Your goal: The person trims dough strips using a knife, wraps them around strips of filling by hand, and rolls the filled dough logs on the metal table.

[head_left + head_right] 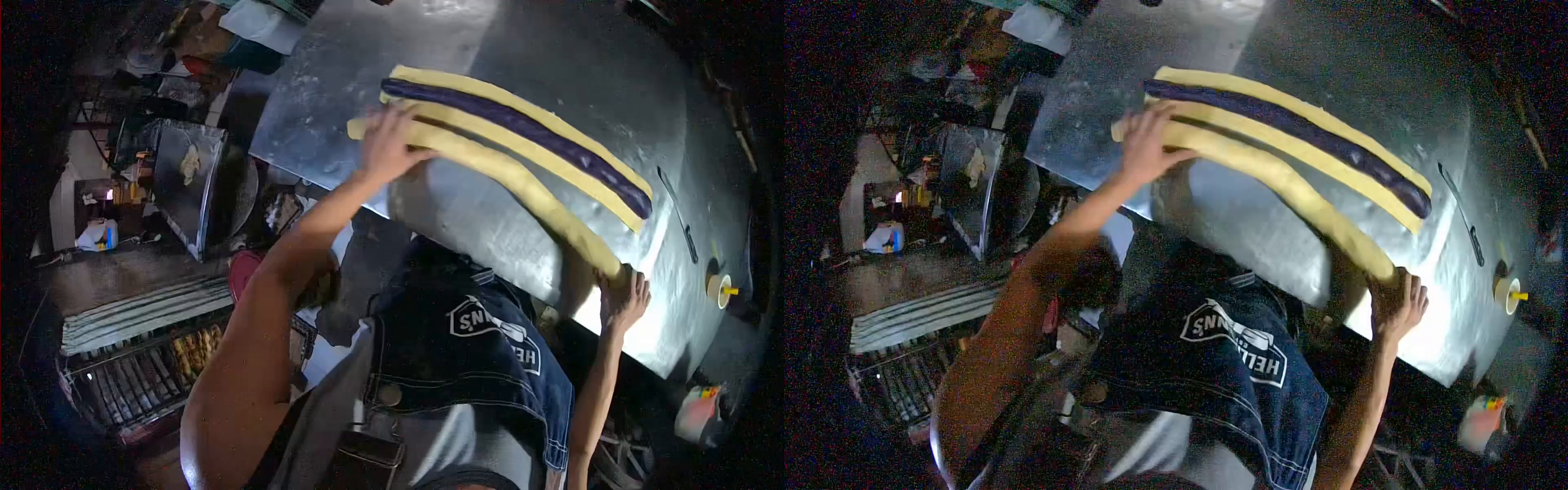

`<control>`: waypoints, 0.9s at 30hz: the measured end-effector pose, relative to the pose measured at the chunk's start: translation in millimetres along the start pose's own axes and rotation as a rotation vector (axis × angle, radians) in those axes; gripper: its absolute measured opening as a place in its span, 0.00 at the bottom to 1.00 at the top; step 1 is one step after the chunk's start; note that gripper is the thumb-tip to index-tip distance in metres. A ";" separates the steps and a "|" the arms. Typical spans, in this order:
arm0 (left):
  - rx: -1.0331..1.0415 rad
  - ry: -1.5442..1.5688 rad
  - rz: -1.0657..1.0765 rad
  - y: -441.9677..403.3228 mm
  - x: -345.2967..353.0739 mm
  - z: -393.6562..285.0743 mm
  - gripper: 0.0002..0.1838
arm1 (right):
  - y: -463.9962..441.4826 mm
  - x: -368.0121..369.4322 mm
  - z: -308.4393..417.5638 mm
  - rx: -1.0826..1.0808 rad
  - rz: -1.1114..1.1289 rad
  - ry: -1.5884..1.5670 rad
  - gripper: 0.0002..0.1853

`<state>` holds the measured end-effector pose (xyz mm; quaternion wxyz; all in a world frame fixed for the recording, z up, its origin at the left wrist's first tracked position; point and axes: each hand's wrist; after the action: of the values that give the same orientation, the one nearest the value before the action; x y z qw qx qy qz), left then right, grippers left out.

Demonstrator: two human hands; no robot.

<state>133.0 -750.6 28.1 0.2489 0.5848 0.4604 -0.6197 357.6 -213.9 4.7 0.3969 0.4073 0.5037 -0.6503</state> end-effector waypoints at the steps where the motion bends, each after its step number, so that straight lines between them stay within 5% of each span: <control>1: -0.032 -0.060 0.000 15.3 -3.9 30.4 0.55 | 9.4 4.3 -1.7 0.100 0.112 0.109 0.39; 3: -0.138 -0.129 0.113 40.2 16.5 75.0 0.61 | 6.8 14.2 41.0 0.024 -0.037 0.034 0.53; 5: -0.092 -0.088 0.047 28.1 26.4 89.5 0.60 | -24.6 33.6 127.5 0.014 0.011 -0.249 0.54; 7: -0.006 -0.025 0.022 7.4 20.8 102.6 0.55 | -59.3 66.9 211.1 -0.066 0.053 -0.339 0.52; 10: 0.067 0.120 0.107 -12.7 15.4 114.6 0.51 | -93.2 123.2 279.9 -0.095 0.056 -0.008 0.40; 13: -0.012 0.210 0.429 -12.2 -44.2 121.7 0.48 | -111.7 97.4 285.3 -0.026 0.340 -0.326 0.24; 15: -0.124 0.213 0.825 -9.8 -100.3 130.7 0.46 | -91.8 75.9 300.0 -0.010 0.452 -0.248 0.22; 16: -0.124 0.232 0.840 22.7 -89.7 144.9 0.46 | -63.1 93.3 290.8 -0.118 0.339 -0.053 0.28; 18: -0.009 0.020 0.334 85.8 -43.8 171.1 0.48 | -37.3 83.0 338.1 -0.163 0.254 -0.051 0.50; 19: 0.072 0.036 0.272 100.5 -41.1 159.0 0.51 | -23.9 97.9 349.9 -0.148 0.173 -0.100 0.58; 21: 0.198 0.234 0.254 123.4 -32.9 127.0 0.59 | -20.3 124.6 359.8 0.007 0.165 -0.050 0.62; 25: -0.054 0.085 0.074 35.4 19.7 135.2 0.63 | -88.8 151.8 352.2 0.002 -0.073 -0.011 0.55; 27: -0.188 0.082 -0.057 -35.1 41.7 157.9 0.61 | -133.2 148.9 360.8 0.175 -0.088 0.051 0.52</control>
<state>17.0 -861.2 -18.9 0.2655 0.5705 0.5428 -0.5562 134.8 -558.9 -31.5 0.3178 0.4343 0.4725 -0.6980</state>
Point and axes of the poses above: each hand's wrist, its own y-axis away from the middle knuckle, its own x-axis out of the palm, z = x × y, and after that the axes turned 7 degrees about x, right-handed
